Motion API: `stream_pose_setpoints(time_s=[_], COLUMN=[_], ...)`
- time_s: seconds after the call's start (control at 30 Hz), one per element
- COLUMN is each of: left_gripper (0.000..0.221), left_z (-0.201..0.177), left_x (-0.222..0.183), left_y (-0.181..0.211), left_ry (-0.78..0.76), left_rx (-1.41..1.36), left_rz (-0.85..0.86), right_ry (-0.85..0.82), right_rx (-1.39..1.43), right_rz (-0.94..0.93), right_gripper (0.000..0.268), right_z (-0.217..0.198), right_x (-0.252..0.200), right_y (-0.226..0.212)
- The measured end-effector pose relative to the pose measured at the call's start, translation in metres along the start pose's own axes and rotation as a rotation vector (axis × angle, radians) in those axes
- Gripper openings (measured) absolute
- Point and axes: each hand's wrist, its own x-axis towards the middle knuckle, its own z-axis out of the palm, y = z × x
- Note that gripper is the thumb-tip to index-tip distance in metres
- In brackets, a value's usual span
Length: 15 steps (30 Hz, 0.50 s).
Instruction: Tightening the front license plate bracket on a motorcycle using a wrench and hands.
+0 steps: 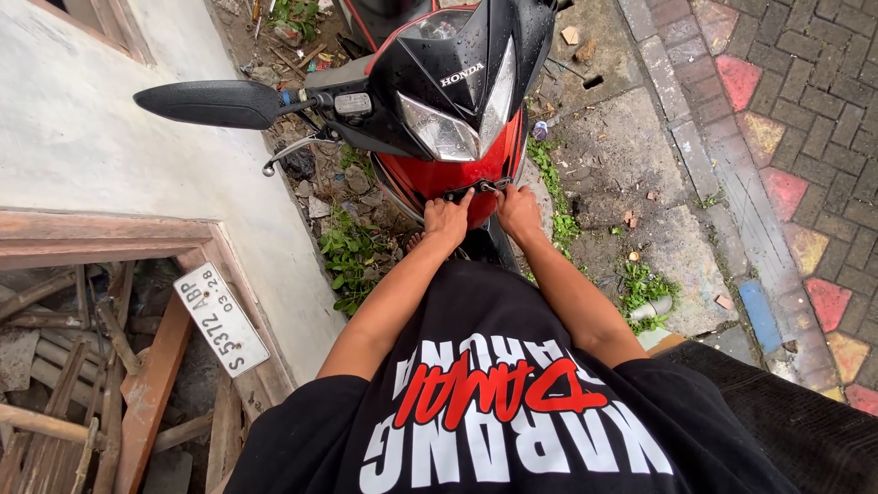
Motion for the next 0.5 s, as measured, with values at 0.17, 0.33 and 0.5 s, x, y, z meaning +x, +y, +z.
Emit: stream_pose_setpoints(time_s=[0.17, 0.33, 0.5], left_gripper=[0.075, 0.076, 0.074], left_z=[-0.013, -0.021, -0.021], left_x=[-0.009, -0.014, -0.014], left_y=[0.01, 0.012, 0.017], left_ry=[-0.031, -0.077, -0.087], left_rx=[0.042, 0.062, 0.061], left_rz=[-0.009, -0.013, -0.036], right_ry=[-0.024, -0.272, -0.666], right_rx=[-0.008, 0.255, 1.533], right_rz=[0.0, 0.093, 0.556], right_gripper=[0.048, 0.056, 0.043], right_z=[-0.01, 0.066, -0.008], right_x=[-0.003, 0.037, -0.025], right_y=[-0.006, 0.019, -0.042])
